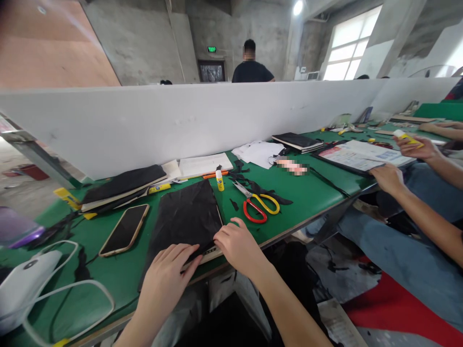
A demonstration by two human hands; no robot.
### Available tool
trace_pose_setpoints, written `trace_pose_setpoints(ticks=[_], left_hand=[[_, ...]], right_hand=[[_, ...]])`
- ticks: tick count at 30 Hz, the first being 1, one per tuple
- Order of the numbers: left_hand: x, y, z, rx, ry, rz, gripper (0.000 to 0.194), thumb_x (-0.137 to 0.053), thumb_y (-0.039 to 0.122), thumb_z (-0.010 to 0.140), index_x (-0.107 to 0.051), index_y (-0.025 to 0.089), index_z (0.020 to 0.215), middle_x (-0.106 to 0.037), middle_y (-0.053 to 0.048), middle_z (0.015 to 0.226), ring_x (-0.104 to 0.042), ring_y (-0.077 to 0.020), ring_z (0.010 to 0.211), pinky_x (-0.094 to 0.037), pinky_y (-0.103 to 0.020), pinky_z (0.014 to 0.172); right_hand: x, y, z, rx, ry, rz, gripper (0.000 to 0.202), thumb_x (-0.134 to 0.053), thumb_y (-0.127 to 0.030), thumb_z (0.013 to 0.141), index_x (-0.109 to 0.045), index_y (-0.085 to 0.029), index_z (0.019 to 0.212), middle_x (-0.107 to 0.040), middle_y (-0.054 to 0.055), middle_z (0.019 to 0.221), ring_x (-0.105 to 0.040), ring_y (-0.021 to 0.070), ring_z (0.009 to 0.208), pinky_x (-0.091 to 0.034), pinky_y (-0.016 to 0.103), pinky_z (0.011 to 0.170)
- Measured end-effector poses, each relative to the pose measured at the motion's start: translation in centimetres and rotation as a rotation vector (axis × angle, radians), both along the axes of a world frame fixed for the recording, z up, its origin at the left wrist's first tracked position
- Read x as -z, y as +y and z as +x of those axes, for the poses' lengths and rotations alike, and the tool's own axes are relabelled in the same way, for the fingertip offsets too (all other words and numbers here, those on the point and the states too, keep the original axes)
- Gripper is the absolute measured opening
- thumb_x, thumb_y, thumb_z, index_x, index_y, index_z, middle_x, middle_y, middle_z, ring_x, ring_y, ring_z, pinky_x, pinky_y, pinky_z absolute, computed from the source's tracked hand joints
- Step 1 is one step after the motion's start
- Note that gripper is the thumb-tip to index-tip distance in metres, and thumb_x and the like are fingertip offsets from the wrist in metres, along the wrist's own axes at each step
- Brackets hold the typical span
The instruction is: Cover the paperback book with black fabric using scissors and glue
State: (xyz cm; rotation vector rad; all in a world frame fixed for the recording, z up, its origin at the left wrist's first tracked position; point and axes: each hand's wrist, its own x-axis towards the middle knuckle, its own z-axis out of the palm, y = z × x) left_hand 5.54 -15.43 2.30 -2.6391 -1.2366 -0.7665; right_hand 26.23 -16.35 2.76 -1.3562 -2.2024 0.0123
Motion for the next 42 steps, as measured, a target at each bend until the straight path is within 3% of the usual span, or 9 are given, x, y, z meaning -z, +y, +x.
trace_pose_setpoints(ticks=[7, 13, 20, 23, 27, 30, 35, 38, 42], left_hand=[[-0.4, 1.1, 0.2, -0.013, 0.009, -0.163, 0.018, -0.052, 0.031, 0.088, -0.066, 0.021, 0.093, -0.068, -0.002, 0.084, -0.063, -0.0181, 0.078, -0.047, -0.033, 0.073], [0.0, 1.4, 0.2, -0.045, 0.009, -0.207, 0.019, -0.053, 0.023, 0.085, -0.065, 0.021, 0.1, -0.07, -0.003, 0.093, -0.064, -0.0193, 0.085, -0.049, -0.034, 0.077], [-0.5, 2.1, 0.0, -0.131, -0.109, -0.362, 0.023, -0.047, 0.029, 0.087, -0.065, 0.023, 0.099, -0.071, -0.004, 0.097, -0.067, -0.0187, 0.084, -0.051, -0.03, 0.073], [-0.5, 2.6, -0.1, -0.18, -0.171, -0.396, 0.028, -0.05, 0.033, 0.084, -0.064, 0.024, 0.106, -0.072, -0.004, 0.097, -0.068, -0.0206, 0.085, -0.053, -0.032, 0.074], [-0.3, 3.0, 0.0, -0.173, -0.186, -0.429, 0.036, -0.052, 0.033, 0.083, -0.059, 0.025, 0.117, -0.073, -0.006, 0.093, -0.069, -0.0226, 0.089, -0.053, -0.034, 0.075], [-0.5, 2.8, 0.4, -0.162, -0.162, -0.438, 0.043, -0.05, 0.032, 0.084, -0.05, 0.024, 0.127, -0.071, -0.007, 0.101, -0.068, -0.0225, 0.091, -0.052, -0.035, 0.077], [-0.9, 2.4, 1.5, -0.137, -0.149, -0.361, 0.051, -0.051, 0.032, 0.084, -0.04, 0.024, 0.133, -0.065, -0.008, 0.11, -0.067, -0.0207, 0.09, -0.052, -0.03, 0.068], [-0.9, 2.7, 2.1, -0.139, -0.232, -0.336, 0.053, -0.054, 0.03, 0.082, -0.038, 0.024, 0.132, -0.063, -0.005, 0.108, -0.065, -0.0171, 0.08, -0.051, -0.029, 0.063], [-0.7, 3.2, 2.3, -0.065, -0.438, -0.473, 0.045, -0.052, 0.031, 0.082, -0.041, 0.023, 0.125, -0.063, -0.002, 0.096, -0.06, -0.0128, 0.068, -0.05, -0.028, 0.066]], right_hand=[[0.1, 1.3, -0.4, -0.018, -0.044, -0.009, 0.019, -0.042, -0.016, 0.095, -0.06, -0.018, 0.09, -0.064, 0.003, 0.085, -0.057, 0.0159, 0.084, -0.036, 0.036, 0.093], [0.2, 2.0, -0.4, -0.033, -0.004, -0.047, 0.016, -0.045, -0.016, 0.094, -0.061, -0.018, 0.093, -0.066, 0.003, 0.087, -0.058, 0.0174, 0.088, -0.041, 0.034, 0.088], [-0.4, 1.3, -0.4, 0.087, 0.379, 0.029, 0.036, -0.049, -0.028, 0.091, -0.046, -0.023, 0.126, -0.059, 0.009, 0.117, -0.056, 0.0206, 0.106, -0.045, 0.037, 0.093], [-0.4, 1.3, -0.3, 0.231, 0.611, 0.052, 0.022, -0.048, -0.028, 0.09, -0.054, -0.02, 0.11, -0.064, 0.007, 0.097, -0.061, 0.0184, 0.087, -0.049, 0.033, 0.083], [0.1, 1.5, -0.9, 0.244, 0.604, -0.124, 0.008, -0.053, -0.023, 0.085, -0.06, -0.021, 0.083, -0.065, 0.001, 0.075, -0.062, 0.0161, 0.072, -0.048, 0.027, 0.068], [0.6, 1.7, -1.8, 0.25, 0.538, -0.207, 0.008, -0.055, -0.021, 0.082, -0.062, -0.021, 0.086, -0.066, 0.0, 0.075, -0.062, 0.0157, 0.07, -0.046, 0.026, 0.065], [1.0, 1.8, -2.7, 0.257, 0.536, -0.186, 0.01, -0.056, -0.018, 0.08, -0.061, -0.021, 0.088, -0.066, 0.001, 0.079, -0.061, 0.0148, 0.07, -0.046, 0.026, 0.066], [1.0, 1.9, -2.9, 0.267, 0.544, -0.188, 0.011, -0.057, -0.017, 0.079, -0.062, -0.022, 0.087, -0.067, 0.001, 0.079, -0.061, 0.0155, 0.071, -0.046, 0.026, 0.066], [0.8, 1.8, -3.2, 0.23, 0.606, -0.196, 0.013, -0.057, -0.015, 0.078, -0.062, -0.021, 0.087, -0.067, 0.0, 0.081, -0.061, 0.0148, 0.071, -0.048, 0.026, 0.067]])
